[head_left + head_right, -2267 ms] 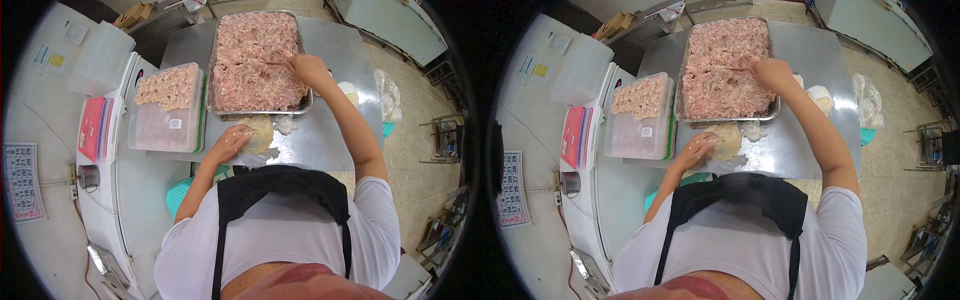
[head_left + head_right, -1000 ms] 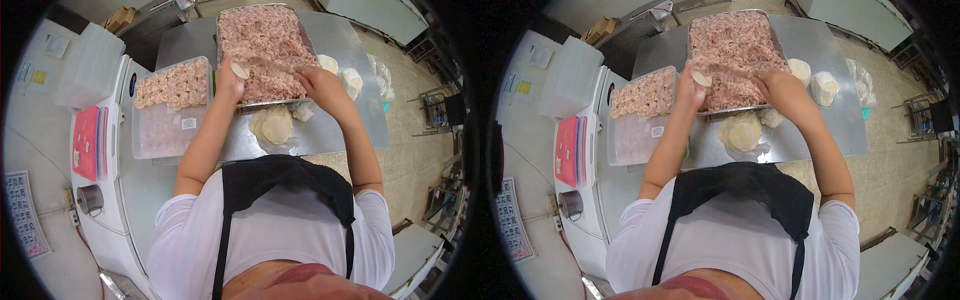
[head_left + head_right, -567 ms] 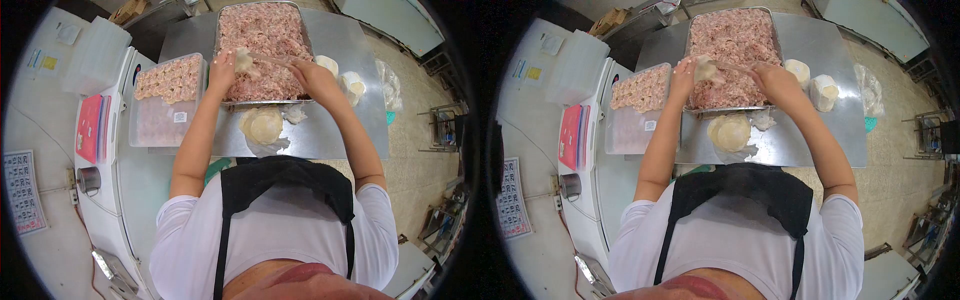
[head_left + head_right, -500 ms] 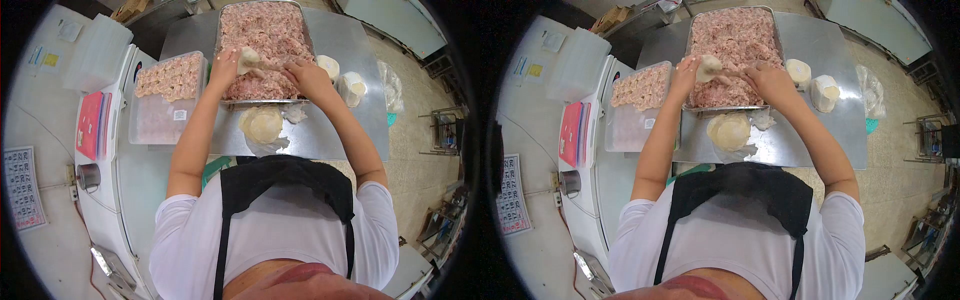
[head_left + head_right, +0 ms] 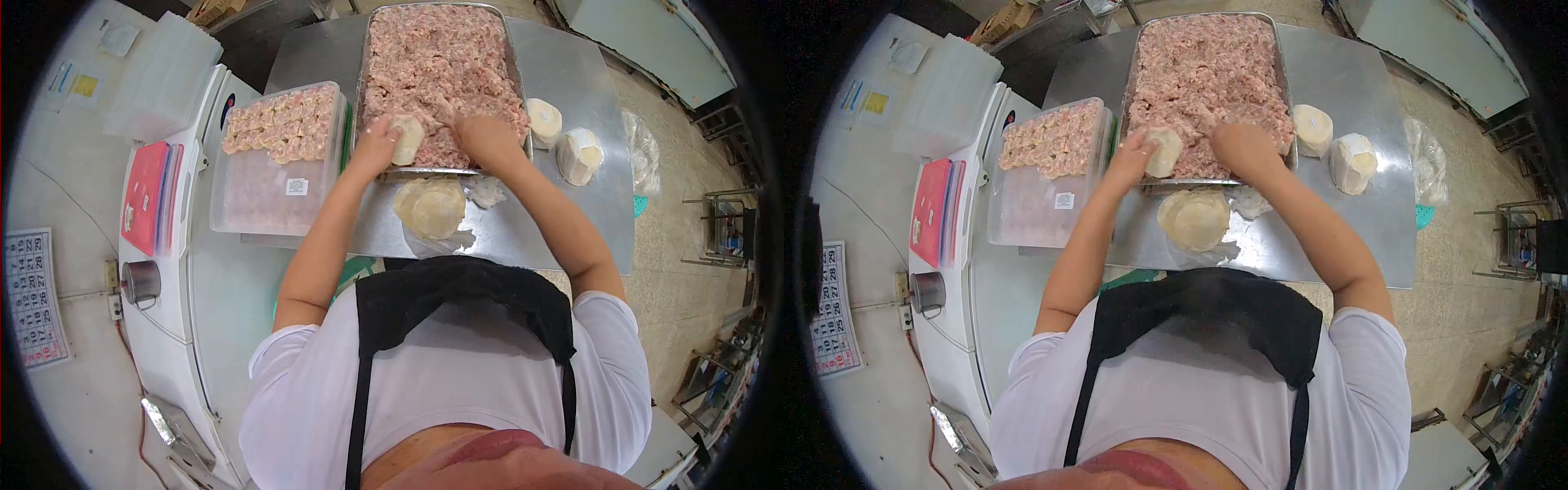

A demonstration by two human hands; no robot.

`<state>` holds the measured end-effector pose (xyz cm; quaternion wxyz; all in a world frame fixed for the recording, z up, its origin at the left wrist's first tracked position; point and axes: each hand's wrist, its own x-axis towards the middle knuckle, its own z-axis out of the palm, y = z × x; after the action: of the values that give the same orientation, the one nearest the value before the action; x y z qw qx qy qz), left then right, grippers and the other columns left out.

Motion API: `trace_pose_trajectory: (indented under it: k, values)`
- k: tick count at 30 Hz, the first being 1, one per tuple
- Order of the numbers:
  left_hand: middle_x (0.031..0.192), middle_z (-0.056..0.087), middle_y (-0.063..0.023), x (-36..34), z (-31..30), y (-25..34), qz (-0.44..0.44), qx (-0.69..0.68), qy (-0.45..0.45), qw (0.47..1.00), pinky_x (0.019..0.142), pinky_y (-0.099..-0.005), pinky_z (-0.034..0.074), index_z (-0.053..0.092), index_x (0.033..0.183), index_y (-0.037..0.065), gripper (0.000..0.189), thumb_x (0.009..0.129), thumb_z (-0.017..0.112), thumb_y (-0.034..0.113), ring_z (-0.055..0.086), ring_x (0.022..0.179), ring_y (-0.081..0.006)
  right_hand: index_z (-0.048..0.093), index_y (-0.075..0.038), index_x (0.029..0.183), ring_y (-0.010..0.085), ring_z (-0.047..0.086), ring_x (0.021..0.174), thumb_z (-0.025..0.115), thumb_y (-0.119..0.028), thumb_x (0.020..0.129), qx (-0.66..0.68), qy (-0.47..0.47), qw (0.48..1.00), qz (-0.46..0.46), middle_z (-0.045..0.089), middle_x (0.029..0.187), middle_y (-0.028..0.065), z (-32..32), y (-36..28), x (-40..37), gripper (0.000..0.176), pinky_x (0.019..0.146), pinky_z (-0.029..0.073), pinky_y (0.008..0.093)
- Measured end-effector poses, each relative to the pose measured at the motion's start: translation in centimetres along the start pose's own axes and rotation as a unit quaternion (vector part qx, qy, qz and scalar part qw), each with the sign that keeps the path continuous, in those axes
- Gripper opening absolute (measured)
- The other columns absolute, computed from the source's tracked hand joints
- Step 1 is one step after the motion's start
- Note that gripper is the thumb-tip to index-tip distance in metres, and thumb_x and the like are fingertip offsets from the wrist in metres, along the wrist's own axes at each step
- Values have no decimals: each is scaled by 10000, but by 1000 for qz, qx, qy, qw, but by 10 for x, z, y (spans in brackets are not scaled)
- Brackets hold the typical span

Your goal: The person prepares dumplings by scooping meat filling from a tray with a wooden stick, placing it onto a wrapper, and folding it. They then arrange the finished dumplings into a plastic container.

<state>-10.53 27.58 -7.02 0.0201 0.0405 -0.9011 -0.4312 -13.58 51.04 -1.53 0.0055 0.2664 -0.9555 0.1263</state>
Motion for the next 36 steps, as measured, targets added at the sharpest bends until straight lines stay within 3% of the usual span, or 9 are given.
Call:
trace_pose_trajectory:
  k: [2, 6, 10, 13, 20, 22, 23, 26, 36]
  values:
    - [1020, 632, -251, 4, 13, -12, -4, -47, -14, 999, 880, -432, 452, 555, 1114, -12, 344, 896, 525, 253, 601, 995, -395, 677, -11, 814, 386, 659, 768, 484, -259, 900, 12, -9, 1000, 16, 664, 786, 213, 7, -1, -10, 326, 711, 515, 489]
    - [1109, 640, -117, -6, -2, 29, -88, -285, -54, 953, 884, -314, 474, 563, 1201, -20, 321, 919, 556, 133, 600, 1010, -174, 678, 5, 788, 379, 648, 698, 471, -278, 916, 149, -47, 988, 11, 652, 727, 213, 24, 21, -21, 373, 672, 504, 464]
    - [1143, 622, -147, 2, -30, 46, -95, -512, -28, 853, 928, -359, 492, 543, 1202, -36, 312, 927, 538, 110, 593, 1087, -219, 664, 10, 753, 316, 613, 596, 471, -318, 940, 299, -65, 949, 80, 623, 648, 180, 5, 17, -30, 424, 608, 475, 427]
    - [1138, 609, -147, 17, -40, 54, -35, -621, 44, 782, 935, -409, 510, 510, 1193, -27, 256, 951, 474, 48, 613, 1055, -270, 682, -12, 851, 51, 439, 520, 474, -367, 986, 392, 6, 906, 157, 460, 538, -23, -20, 4, -30, 433, 473, 321, 256]
    - [1262, 514, -183, 9, -38, 108, -78, -763, -51, 639, 1005, -536, 408, 462, 1229, -16, 378, 998, 373, 270, 528, 1159, -335, 679, -47, 1071, 108, 536, 571, 515, -320, 975, 382, 85, 914, 110, 535, 617, 20, -12, -34, -17, 333, 528, 416, 272]
    - [1259, 522, -179, 17, -33, 95, -170, -812, -14, 558, 1097, -555, 284, 475, 1233, -14, 487, 983, 391, 395, 449, 1239, -358, 669, -80, 1104, 245, 626, 700, 546, -256, 947, 162, 153, 974, -40, 625, 760, 105, -19, -28, -19, 266, 625, 481, 354]
    - [1259, 522, -179, 21, -25, 82, -165, -813, -16, 558, 1097, -555, 284, 475, 1233, -14, 487, 983, 391, 395, 449, 1239, -358, 653, -93, 1115, 359, 626, 822, 554, -219, 927, 123, 61, 990, -7, 631, 872, 176, -35, -26, -26, 248, 711, 487, 438]
    - [1280, 489, -189, 35, -3, 53, -141, -802, 38, 579, 1093, -569, 267, 483, 1215, -7, 602, 935, 434, 525, 432, 1241, -381, 643, -90, 1086, 364, 629, 817, 553, -199, 910, -33, 9, 999, 42, 625, 871, 172, -67, -48, -47, 226, 719, 493, 451]
    - [1299, 504, -193, 5, -26, 106, -138, -764, 35, 629, 1058, -554, 311, 437, 1328, -12, 743, 871, 528, 567, 462, 1202, -367, 577, -66, 1115, 360, 651, 797, 507, -122, 852, 38, 106, 990, -86, 618, 875, 157, -93, -31, -51, 278, 605, 521, 457]
